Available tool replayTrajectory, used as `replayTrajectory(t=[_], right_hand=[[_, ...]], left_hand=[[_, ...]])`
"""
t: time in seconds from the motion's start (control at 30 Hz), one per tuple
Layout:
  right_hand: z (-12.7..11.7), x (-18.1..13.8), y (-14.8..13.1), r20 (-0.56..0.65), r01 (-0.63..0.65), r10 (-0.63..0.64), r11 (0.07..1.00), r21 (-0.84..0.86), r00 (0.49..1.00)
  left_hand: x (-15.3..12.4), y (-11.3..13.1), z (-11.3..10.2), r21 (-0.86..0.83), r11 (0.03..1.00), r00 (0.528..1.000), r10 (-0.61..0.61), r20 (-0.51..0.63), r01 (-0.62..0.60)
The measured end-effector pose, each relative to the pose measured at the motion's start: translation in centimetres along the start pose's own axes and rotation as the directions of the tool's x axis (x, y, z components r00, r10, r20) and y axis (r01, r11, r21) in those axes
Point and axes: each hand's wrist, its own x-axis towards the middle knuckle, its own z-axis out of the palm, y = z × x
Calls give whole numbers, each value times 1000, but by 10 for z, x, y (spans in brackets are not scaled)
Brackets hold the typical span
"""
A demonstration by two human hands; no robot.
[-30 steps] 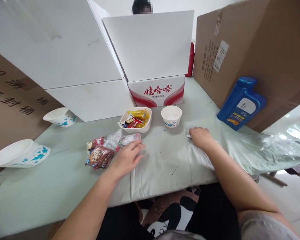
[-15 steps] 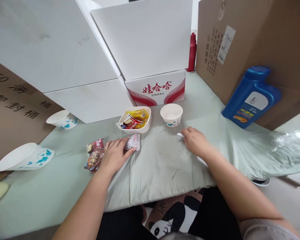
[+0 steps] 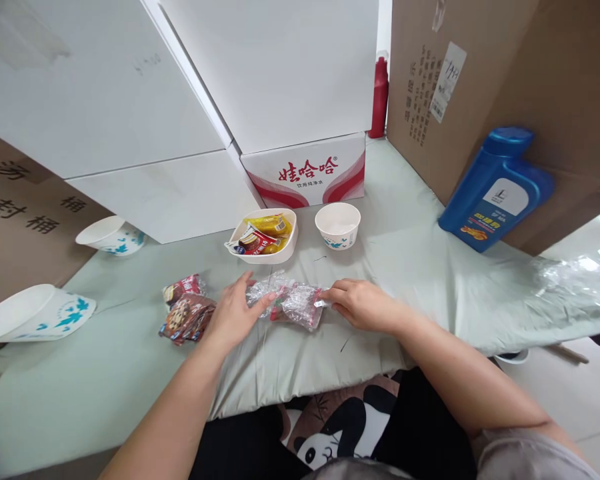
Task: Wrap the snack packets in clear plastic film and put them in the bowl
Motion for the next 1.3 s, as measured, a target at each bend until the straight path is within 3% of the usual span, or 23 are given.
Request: replayTrajectory(t=[0.07, 0.17, 0.27, 0.37, 0.47, 0.53, 0.67, 0.8, 0.87, 0.93, 1.0, 1.07, 1.13, 1.2, 1.3], right_hand=[[1, 0, 2, 14, -3, 3, 1000, -21, 1000], [0, 0, 3, 10, -13, 14, 999, -30, 1000], [1, -2, 2, -126, -49, 43, 998, -43, 991], [7, -1, -6, -272, -48, 19, 994, -100, 962], [14, 1, -18, -219, -6, -42, 977, -214, 975], [14, 1, -23, -129, -9, -27, 962, -273, 991], [-3, -3, -12, -10, -195, 204, 919, -344, 979], [-13, -8, 14, -25, -421, 459, 793, -441, 888], [-10, -6, 14, -121, -419, 406, 813, -404, 906], [-2, -2, 2, -216, -283, 227, 917, -280, 950], [7, 4, -16, -213, -60, 26, 986, -155, 977], [14, 8, -28, -149, 77, -91, 992, -95, 985], [17, 9, -27, -138, 50, -62, 995, -87, 989], [15, 6, -16, -210, -78, 61, 994, -76, 976], [8, 0, 7, -366, -270, 243, 963, -24, 899]], left_hand=[[-1, 0, 0, -92, 996, 999, -9, 39, 13], [-9, 15, -1, -241, 948, 976, 219, 12, -210], [-18, 34, -4, -307, 832, 861, 503, 66, -463], [-23, 44, -4, -324, 778, 804, 589, 80, -538], [-24, 44, 0, -377, 756, 797, 600, 70, -536], [-24, 42, 2, -406, 768, 823, 565, 64, -496], [-23, 37, 6, -382, 857, 904, 414, 107, -347], [-20, 32, 7, -297, 895, 898, 396, 189, -332], [-18, 30, 7, -307, 884, 890, 419, 182, -353], [-18, 30, 8, -354, 858, 885, 444, 144, -373], [-19, 31, 7, -405, 821, 874, 476, 96, -403], [-19, 31, 6, -435, 791, 862, 504, 63, -431], [-16, 29, 2, -432, 796, 865, 497, 67, -423], [-11, 22, -5, -391, 845, 894, 435, 107, -365], [-2, 4, -18, -248, 941, 927, 289, 240, -229]])
